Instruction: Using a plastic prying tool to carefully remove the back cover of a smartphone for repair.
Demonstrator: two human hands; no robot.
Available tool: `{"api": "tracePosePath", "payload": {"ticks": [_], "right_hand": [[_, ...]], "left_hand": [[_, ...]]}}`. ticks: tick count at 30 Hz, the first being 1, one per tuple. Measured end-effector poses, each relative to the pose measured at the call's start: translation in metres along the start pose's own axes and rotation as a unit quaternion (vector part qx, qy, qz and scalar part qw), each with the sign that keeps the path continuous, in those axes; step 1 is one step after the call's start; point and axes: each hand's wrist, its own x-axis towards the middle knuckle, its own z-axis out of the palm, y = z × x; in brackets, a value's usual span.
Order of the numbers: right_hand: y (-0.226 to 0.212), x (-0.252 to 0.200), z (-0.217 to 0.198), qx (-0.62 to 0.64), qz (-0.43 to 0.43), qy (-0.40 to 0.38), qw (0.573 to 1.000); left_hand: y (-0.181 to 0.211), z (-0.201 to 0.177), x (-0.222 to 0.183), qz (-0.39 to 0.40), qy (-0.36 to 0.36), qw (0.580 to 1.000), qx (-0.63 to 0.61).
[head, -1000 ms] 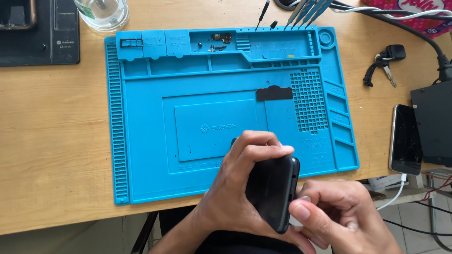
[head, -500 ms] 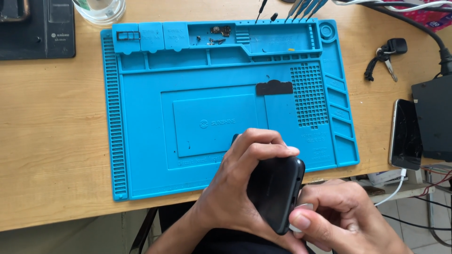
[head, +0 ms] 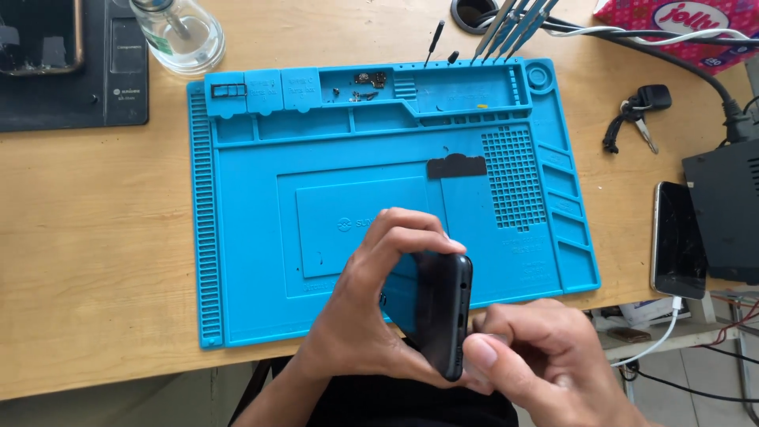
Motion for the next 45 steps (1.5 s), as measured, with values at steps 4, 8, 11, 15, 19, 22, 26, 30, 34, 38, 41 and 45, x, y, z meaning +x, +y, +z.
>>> {"api": "tracePosePath", "payload": {"ticks": [4, 8, 11, 15, 19, 22, 26, 30, 34, 38, 41, 45], "right_hand": [[0.010, 0.000, 0.002, 0.036, -0.036, 0.023, 0.998], [0.033, -0.001, -0.006, 0.086, -0.056, 0.010, 0.995], [0.032, -0.006, 0.003, 0.124, -0.032, 0.043, 0.991], [0.006, -0.004, -0.005, -0.018, -0.024, 0.015, 0.999], [0.004, 0.000, -0.017, 0.000, 0.000, -0.091, 0.996], [0.008, -0.003, -0.022, 0.003, 0.004, -0.145, 0.989], [0.037, -0.008, -0.041, -0.162, -0.057, -0.045, 0.984], [0.094, 0.030, -0.043, -0.246, 0.020, -0.015, 0.969], [0.107, 0.036, -0.038, -0.326, 0.018, 0.031, 0.945], [0.093, 0.042, -0.039, -0.453, 0.113, 0.075, 0.881], [0.058, 0.035, -0.035, -0.338, -0.142, 0.165, 0.916], [0.038, 0.027, -0.016, -0.190, -0.250, 0.076, 0.946]], "left_hand": [[0.000, -0.001, 0.000, -0.001, 0.001, 1.000, 0.023], [-0.003, 0.002, -0.001, 0.018, 0.006, 0.999, 0.045], [0.004, 0.004, 0.000, -0.005, 0.014, 0.999, 0.051], [0.001, 0.003, 0.000, 0.014, 0.025, 0.997, 0.068], [0.001, 0.000, 0.000, 0.020, 0.013, 0.997, 0.067], [-0.003, -0.002, -0.001, 0.015, 0.034, 0.997, 0.070], [-0.004, -0.004, -0.002, 0.027, 0.045, 0.997, 0.062], [-0.003, -0.011, -0.004, 0.023, 0.035, 0.998, 0.049], [-0.005, -0.016, -0.008, 0.025, 0.038, 0.997, 0.055], [-0.003, -0.017, -0.012, 0.042, 0.011, 0.998, 0.037], [-0.002, -0.021, -0.012, 0.045, -0.012, 0.998, 0.038], [-0.005, -0.024, -0.015, 0.053, -0.027, 0.998, 0.004]]}}
